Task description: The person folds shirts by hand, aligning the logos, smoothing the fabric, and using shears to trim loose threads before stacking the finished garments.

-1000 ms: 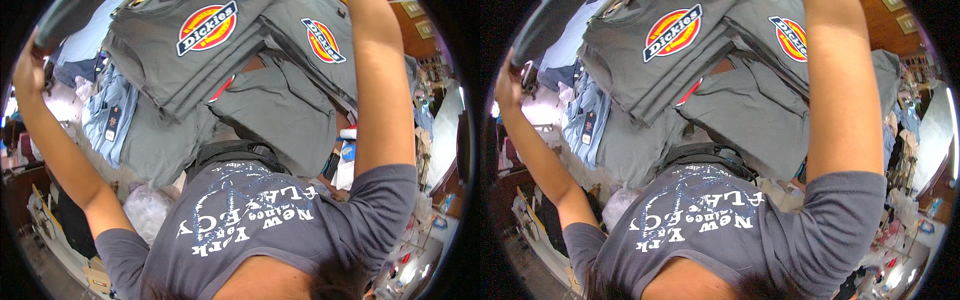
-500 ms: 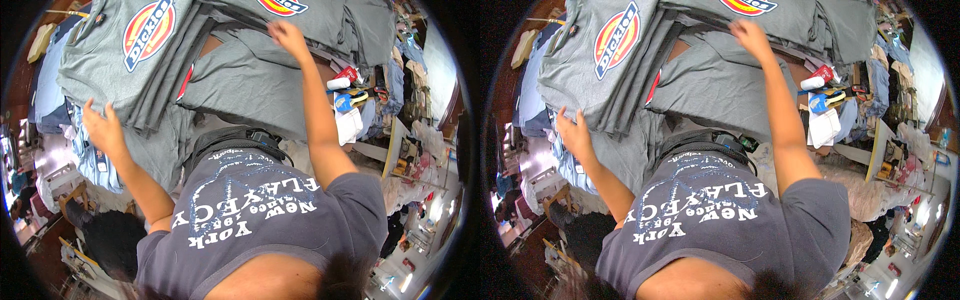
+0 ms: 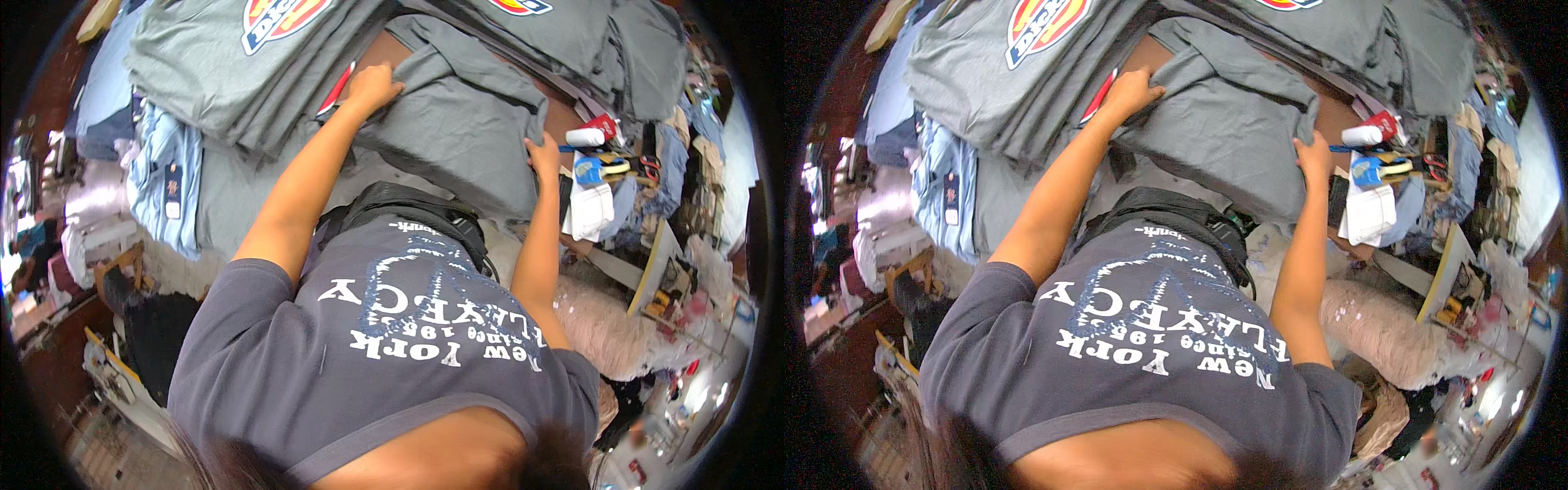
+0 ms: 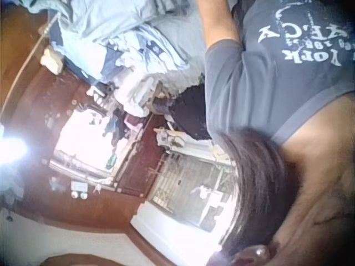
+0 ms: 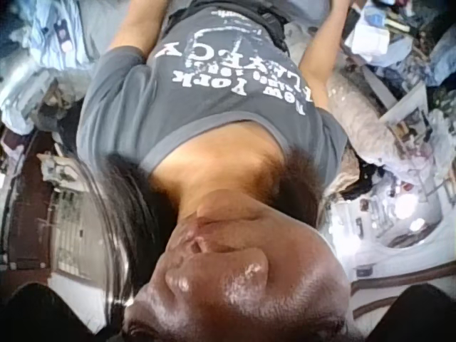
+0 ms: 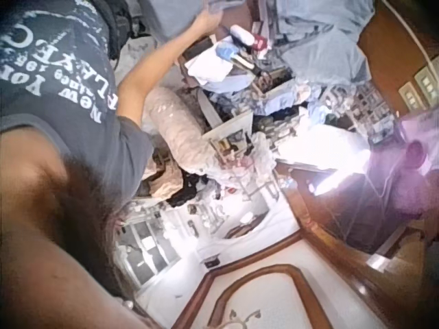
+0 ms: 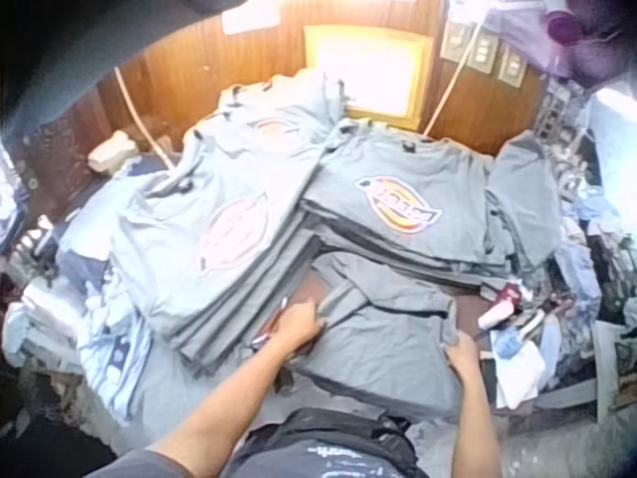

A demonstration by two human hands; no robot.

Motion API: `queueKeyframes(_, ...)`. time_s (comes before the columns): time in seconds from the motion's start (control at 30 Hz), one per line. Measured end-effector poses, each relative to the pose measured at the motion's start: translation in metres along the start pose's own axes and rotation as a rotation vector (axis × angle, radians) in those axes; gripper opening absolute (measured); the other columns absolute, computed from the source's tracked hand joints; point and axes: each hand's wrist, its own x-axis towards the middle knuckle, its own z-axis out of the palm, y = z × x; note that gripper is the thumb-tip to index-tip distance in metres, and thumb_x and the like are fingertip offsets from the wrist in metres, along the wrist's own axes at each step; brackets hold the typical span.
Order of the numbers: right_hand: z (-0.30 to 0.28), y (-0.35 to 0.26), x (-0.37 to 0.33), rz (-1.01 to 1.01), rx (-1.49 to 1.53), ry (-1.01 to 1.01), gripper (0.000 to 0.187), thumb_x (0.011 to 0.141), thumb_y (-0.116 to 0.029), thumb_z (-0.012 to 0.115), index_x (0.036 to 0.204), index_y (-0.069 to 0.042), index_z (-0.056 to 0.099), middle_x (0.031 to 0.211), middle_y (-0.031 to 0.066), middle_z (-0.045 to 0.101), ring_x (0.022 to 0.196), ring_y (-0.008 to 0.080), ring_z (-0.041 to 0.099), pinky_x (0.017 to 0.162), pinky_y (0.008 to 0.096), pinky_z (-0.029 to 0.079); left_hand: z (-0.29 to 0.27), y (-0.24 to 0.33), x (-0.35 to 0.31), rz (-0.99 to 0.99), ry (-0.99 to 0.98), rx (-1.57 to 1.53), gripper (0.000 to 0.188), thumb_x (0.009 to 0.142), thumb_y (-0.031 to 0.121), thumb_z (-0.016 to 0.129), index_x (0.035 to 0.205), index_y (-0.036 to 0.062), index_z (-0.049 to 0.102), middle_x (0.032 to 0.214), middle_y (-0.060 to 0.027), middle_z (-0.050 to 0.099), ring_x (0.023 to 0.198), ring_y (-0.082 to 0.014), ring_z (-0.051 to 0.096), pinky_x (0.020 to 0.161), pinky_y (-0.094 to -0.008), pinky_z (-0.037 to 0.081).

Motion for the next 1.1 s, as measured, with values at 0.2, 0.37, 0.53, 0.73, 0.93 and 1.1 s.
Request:
queueKeyframes(0.2, -0.045, 0.021, -0.002, 0.051, 0.365, 0.173, 0.026, 0.071, -0.009, 0.064, 0.091, 0.001, 0.053, 0.072, 0.0089, 0.056, 0.04, 0.0115, 0.052, 0.033, 0.0228, 0.035, -0.078, -0.003, -0.02, 0.131, 0.339, -0.052, 0.034, 0.07, 0.03, 0.065, 0.092, 0.0054, 0.059, 0.09, -0.011, 0.057, 0.087, -0.0267, 0.054, 0.074, -0.0351, 0.042)
queueKeyframes(0.37, -0.136, -0.066, -0.043, -0.326, 0.6, 0.909, 0.019, 0.074, -0.012, 0.062, 0.086, -0.001, 0.051, 0.071, 0.0084, 0.058, 0.047, 0.0097, 0.05, 0.04, 0.0223, 0.034, -0.177, 0.058, -0.06, 0.252, 0.809, -0.427, 0.033, 0.066, 0.003, 0.058, 0.098, 0.0012, 0.053, 0.081, -0.014, 0.055, 0.076, -0.0265, 0.054, 0.071, -0.0329, 0.042)
queueKeyframes(0.53, -0.182, -0.068, -0.116, -0.249, 0.384, 0.277, 0.015, 0.072, -0.011, 0.063, 0.079, -0.002, 0.054, 0.06, -0.0011, 0.046, 0.045, 0.0056, 0.037, 0.042, 0.0203, 0.028, -0.223, 0.018, -0.109, 0.441, 0.316, -0.193, 0.022, 0.068, 0.007, 0.062, 0.073, -0.0049, 0.044, 0.065, -0.0069, 0.041, 0.058, -0.0141, 0.037, 0.052, -0.0235, 0.031)
queueKeyframes(0.73, -0.179, -0.011, -0.186, -0.378, 0.602, -0.3, 0.013, 0.057, 0.003, 0.053, 0.07, 0.001, 0.054, 0.071, 0.0045, 0.054, 0.063, 0.01, 0.051, 0.054, 0.0225, 0.04, -0.258, -0.036, -0.188, 0.534, -0.107, -0.432, 0.026, 0.052, 0.016, 0.066, 0.066, -0.0021, 0.052, 0.062, -0.0028, 0.042, 0.056, -0.0132, 0.038, 0.051, -0.0256, 0.026)
queueKeyframes(0.93, -0.061, -0.014, -0.106, -0.088, 0.89, -0.192, 0.018, 0.078, -0.012, 0.057, 0.09, 0.0, 0.054, 0.086, 0.0023, 0.054, 0.081, 0.0099, 0.049, 0.072, 0.0224, 0.039, -0.223, -0.021, -0.144, 0.32, 0.029, -0.451, 0.023, 0.06, 0.013, 0.066, 0.068, -0.0014, 0.051, 0.061, 0.0004, 0.033, 0.057, -0.0096, 0.031, 0.05, -0.0234, 0.024)
queueKeyframes(1.1, 0.037, 0.027, -0.045, -0.355, 0.366, 0.316, 0.026, 0.074, -0.016, 0.062, 0.091, 0.001, 0.053, 0.098, 0.0103, 0.057, 0.091, 0.0219, 0.053, 0.081, 0.0294, 0.039, -0.172, 0.019, -0.078, 0.309, 0.065, -0.265, 0.024, 0.069, 0.015, 0.064, 0.073, -0.0035, 0.049, 0.059, -0.0017, 0.035, 0.057, -0.0102, 0.035, 0.052, -0.0246, 0.03)
